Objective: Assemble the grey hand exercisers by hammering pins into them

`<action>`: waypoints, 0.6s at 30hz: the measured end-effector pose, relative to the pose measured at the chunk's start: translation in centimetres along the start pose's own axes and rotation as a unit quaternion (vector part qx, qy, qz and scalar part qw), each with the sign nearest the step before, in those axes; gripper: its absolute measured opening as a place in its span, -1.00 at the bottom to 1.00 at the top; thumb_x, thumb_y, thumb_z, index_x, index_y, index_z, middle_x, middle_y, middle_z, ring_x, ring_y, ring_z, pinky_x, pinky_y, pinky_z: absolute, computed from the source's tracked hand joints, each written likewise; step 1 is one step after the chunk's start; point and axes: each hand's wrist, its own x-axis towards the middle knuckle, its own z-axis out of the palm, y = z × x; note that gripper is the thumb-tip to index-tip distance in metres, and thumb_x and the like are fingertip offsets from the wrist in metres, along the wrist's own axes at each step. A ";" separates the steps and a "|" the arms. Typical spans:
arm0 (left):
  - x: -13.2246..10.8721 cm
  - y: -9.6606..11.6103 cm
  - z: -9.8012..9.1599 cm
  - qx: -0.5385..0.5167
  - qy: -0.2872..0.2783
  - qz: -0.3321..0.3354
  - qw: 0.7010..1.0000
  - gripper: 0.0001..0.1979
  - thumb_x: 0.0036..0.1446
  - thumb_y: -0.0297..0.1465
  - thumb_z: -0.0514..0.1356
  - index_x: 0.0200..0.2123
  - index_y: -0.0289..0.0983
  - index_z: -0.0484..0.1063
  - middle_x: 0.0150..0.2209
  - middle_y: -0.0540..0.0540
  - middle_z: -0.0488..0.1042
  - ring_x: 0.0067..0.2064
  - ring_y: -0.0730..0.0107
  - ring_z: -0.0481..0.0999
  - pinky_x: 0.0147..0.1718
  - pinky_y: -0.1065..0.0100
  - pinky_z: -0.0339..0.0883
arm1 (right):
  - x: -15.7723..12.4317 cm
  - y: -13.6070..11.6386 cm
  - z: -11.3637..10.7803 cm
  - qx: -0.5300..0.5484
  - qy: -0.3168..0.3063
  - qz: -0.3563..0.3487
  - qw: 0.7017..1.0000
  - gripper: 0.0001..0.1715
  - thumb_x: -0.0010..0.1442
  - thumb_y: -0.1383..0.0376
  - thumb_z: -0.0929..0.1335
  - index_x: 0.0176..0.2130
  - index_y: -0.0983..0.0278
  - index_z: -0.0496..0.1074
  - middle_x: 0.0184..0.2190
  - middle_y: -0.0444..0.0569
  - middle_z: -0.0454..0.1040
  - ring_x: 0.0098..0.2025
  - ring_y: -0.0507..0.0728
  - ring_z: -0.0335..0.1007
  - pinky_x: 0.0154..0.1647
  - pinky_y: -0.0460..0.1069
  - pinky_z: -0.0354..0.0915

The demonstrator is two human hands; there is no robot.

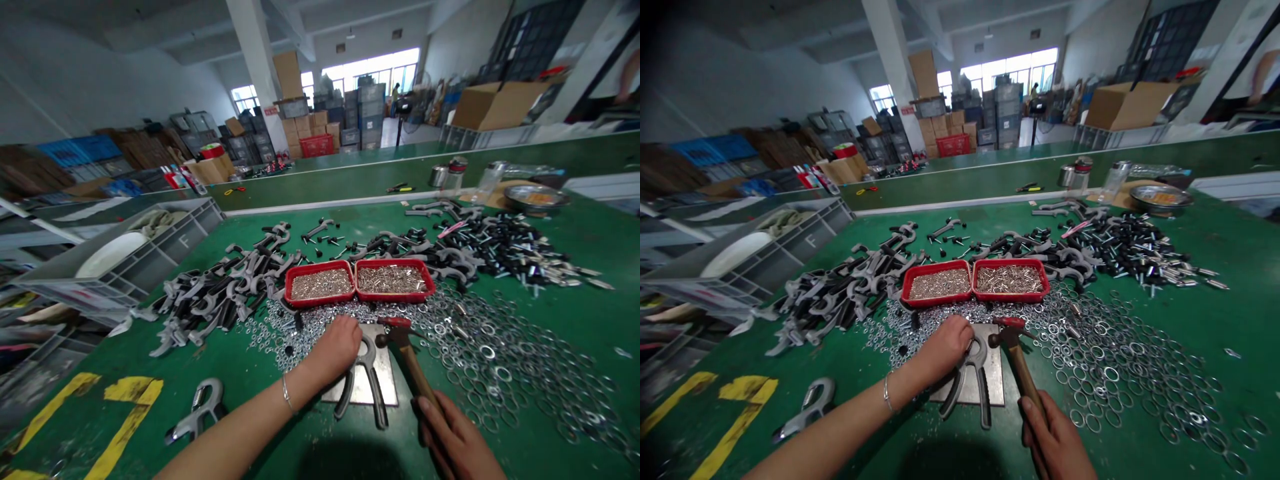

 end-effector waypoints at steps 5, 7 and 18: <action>-0.4 0.1 1.0 -0.002 0.020 0.028 0.999 -0.73 0.36 -0.50 -0.07 -0.32 -0.31 0.38 -0.27 -0.14 0.39 -0.17 0.23 0.36 -0.10 0.20 0.32 | -0.5 -0.4 -0.3 -0.023 -0.046 -0.052 0.997 -0.47 0.20 -0.21 0.22 -0.28 0.19 0.29 -0.56 -0.24 0.39 -0.78 -0.07 0.10 -0.77 -0.12 0.02; -0.5 -0.2 1.2 -0.030 0.030 0.007 0.999 -0.78 0.36 -0.48 -0.03 -0.26 -0.31 0.39 -0.24 -0.13 0.40 -0.16 0.25 0.39 -0.11 0.21 0.35 | -0.7 -1.5 -0.8 -0.069 -0.046 -0.100 0.991 -0.50 0.26 -0.16 0.19 -0.26 0.19 0.33 -0.52 -0.19 0.43 -0.68 -0.02 0.24 -0.65 -0.09 0.18; -6.1 0.3 -2.9 -0.087 0.049 -0.039 0.994 -0.75 0.20 -0.49 0.14 -0.03 -0.28 0.36 -0.01 -0.19 0.37 0.05 0.12 0.30 0.08 0.07 0.22 | -2.1 -12.0 -1.8 -0.387 -0.020 -0.247 0.888 -0.53 0.38 -0.04 0.06 -0.11 0.17 0.33 -0.40 -0.07 0.47 -0.37 0.15 0.42 -0.31 -0.01 0.26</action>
